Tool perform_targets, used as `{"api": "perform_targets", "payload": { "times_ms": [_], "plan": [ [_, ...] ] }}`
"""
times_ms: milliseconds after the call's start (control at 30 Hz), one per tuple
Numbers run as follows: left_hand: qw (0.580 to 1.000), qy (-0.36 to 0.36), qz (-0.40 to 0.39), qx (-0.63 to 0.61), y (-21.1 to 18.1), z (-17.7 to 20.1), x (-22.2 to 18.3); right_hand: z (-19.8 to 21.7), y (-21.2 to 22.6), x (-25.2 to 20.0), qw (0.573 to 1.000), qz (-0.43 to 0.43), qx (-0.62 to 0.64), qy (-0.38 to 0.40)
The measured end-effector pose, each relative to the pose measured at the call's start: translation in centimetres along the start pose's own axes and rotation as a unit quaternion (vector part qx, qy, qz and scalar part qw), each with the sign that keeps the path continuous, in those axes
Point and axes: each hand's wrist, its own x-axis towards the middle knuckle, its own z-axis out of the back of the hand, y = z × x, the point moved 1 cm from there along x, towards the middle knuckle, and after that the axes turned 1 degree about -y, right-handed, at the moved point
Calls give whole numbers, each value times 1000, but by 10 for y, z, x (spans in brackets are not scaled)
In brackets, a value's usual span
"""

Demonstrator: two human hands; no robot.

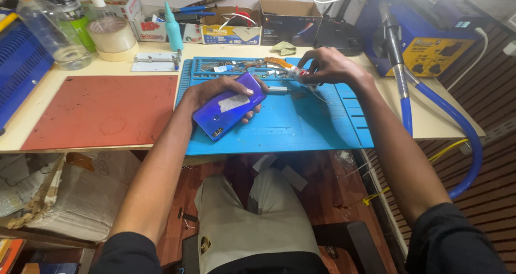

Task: The person applies adhesive to a mobile phone chassis, attaches the back panel, and then secures the assembly with rubber bands.

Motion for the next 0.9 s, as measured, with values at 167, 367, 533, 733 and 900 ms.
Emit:
{"api": "perform_targets", "payload": {
  "times_ms": [167, 367, 533, 733, 900],
  "plan": [
    [999, 31, 2, -25, 3, 5, 4, 14, 8, 18, 983, 11, 180, -26],
    [996, -29, 78, 33, -28, 27, 3, 18, 48, 65, 960, 88, 256, -75],
    [991, -48, 79, 96, -71, 54, -14, 12, 90, 126, 958, 93, 249, -107],
    [983, -55, 94, 150, -90, 82, -27, -2, 124, 217, 979, 89, 133, -129],
    [985, -33, 96, 137, -83, 97, -22, -37, 129, 304, 975, 166, 58, -132]
  ]
}}
